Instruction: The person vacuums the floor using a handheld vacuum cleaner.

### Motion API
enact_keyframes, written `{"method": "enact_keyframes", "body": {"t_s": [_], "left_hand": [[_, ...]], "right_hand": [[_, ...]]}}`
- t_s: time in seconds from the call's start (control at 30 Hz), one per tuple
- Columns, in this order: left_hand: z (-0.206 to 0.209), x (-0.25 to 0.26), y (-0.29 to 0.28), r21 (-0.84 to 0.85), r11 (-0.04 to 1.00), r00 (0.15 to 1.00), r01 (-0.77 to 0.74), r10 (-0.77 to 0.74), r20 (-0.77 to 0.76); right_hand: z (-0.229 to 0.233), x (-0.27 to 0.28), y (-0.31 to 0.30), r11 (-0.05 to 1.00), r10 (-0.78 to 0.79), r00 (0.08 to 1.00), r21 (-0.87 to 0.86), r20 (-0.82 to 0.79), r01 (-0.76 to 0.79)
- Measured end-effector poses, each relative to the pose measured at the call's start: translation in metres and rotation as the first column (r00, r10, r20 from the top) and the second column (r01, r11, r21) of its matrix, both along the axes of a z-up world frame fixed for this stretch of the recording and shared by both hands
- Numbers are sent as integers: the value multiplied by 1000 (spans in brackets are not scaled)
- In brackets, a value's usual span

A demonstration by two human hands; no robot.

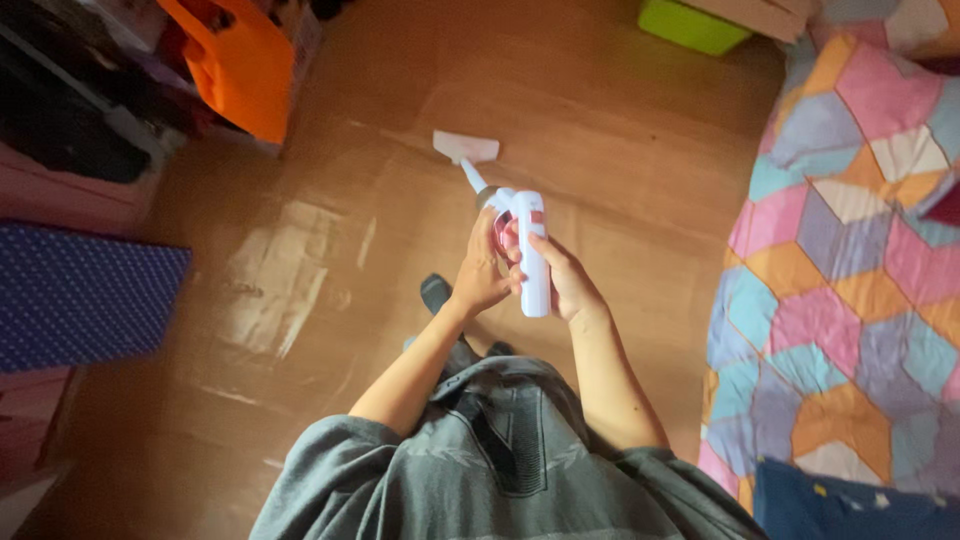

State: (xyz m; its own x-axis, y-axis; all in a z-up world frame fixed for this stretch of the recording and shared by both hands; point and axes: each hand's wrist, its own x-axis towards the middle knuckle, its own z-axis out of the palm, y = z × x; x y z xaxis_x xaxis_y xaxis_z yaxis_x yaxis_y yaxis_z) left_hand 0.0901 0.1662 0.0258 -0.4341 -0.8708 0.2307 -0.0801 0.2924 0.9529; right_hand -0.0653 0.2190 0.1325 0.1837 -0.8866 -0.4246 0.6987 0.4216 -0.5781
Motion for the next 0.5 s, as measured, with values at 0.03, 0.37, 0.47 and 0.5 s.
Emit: {"method": "enact_keyframes", "body": {"t_s": [0.03,0.37,0.47,0.5], "left_hand": [[-5,1,18,-87,996,997,10,-4,71],[-29,0,103,-87,995,942,55,-23,334],[-27,7,92,-60,997,949,41,-20,316],[-26,10,87,-62,997,948,41,-19,316]], "right_hand": [[-5,-2,22,1000,-7,1000,5,26,7],[-45,8,110,988,-13,890,134,-455,83],[-40,15,98,992,-29,904,100,-426,79],[-38,18,93,990,-25,908,119,-418,82]]}}
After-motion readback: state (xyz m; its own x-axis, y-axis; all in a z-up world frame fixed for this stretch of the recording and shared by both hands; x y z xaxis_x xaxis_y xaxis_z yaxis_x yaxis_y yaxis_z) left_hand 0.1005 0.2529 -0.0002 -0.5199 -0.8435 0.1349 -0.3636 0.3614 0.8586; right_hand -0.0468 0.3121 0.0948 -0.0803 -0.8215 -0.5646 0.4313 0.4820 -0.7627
